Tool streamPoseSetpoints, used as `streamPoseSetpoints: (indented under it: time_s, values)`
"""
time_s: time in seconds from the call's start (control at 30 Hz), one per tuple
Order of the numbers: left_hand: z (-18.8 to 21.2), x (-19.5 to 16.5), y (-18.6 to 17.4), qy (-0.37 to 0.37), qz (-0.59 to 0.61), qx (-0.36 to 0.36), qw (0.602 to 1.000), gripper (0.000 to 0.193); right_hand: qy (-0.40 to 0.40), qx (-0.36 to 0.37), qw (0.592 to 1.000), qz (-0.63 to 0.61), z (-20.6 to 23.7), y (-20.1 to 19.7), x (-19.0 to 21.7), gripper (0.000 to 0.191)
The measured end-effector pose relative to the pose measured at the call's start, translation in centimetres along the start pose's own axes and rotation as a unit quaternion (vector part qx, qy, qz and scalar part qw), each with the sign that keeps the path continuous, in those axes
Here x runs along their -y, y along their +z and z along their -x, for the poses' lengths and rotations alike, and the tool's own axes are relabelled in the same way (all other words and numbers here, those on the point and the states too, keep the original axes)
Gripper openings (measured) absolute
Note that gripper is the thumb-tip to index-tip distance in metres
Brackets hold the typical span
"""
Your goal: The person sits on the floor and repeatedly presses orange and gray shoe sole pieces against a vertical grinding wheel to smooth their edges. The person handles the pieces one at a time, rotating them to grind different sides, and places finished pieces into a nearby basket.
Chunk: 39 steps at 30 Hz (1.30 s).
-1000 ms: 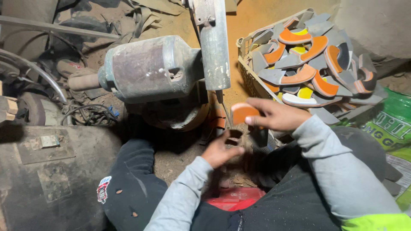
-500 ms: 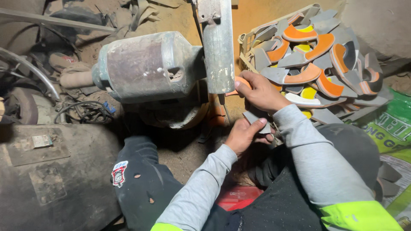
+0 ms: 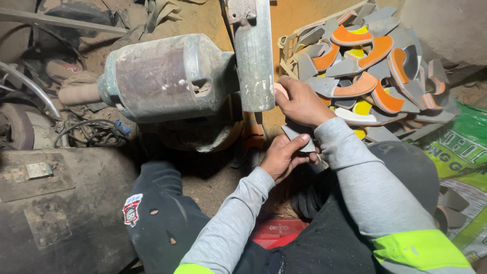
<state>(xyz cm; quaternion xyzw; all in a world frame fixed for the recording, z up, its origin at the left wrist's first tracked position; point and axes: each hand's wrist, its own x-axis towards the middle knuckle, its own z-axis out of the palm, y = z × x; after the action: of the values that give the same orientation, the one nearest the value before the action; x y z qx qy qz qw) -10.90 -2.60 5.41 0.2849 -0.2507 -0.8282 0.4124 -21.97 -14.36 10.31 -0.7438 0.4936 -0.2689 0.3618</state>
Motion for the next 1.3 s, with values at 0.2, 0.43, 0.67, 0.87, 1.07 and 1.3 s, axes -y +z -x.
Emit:
streamPoseSetpoints:
  time_s: [0.2, 0.43, 0.67, 0.87, 1.07, 1.3]
  values:
    - [1.3, 2.3, 0.7, 0.008, -0.104, -0.045, 0.994, 0.029, 0.073, 0.105, 0.989, -0.08, 1.8, -0.7, 0.4, 0.034]
    - [1.9, 4.2, 0.5, 0.025, -0.285, -0.106, 0.952, 0.021, 0.073, 0.23, 0.969, -0.053, 2.9, -3.1, -0.3, 0.035]
    - [0.8, 1.6, -0.3, 0.049, -0.12, 0.005, 0.992, 0.028, -0.042, 0.044, 0.998, 0.002, 1.2, 0.0, 0.1, 0.037]
    - [0.4, 0.3, -0.1, 0.008, -0.108, -0.03, 0.994, 0.03, 0.006, 0.031, 0.998, 0.049, 0.1, 0.3, 0.1, 0.034]
    - [0.9, 2.5, -0.6, 0.004, -0.075, -0.01, 0.997, 0.026, 0.005, 0.096, 0.995, -0.007, 1.0, -0.2, 0.4, 0.036]
    - [1.0, 4.7, -1.6, 0.062, -0.27, -0.188, 0.942, 0.042, 0.032, 0.167, 0.985, -0.022, 3.0, -3.6, 0.4, 0.042]
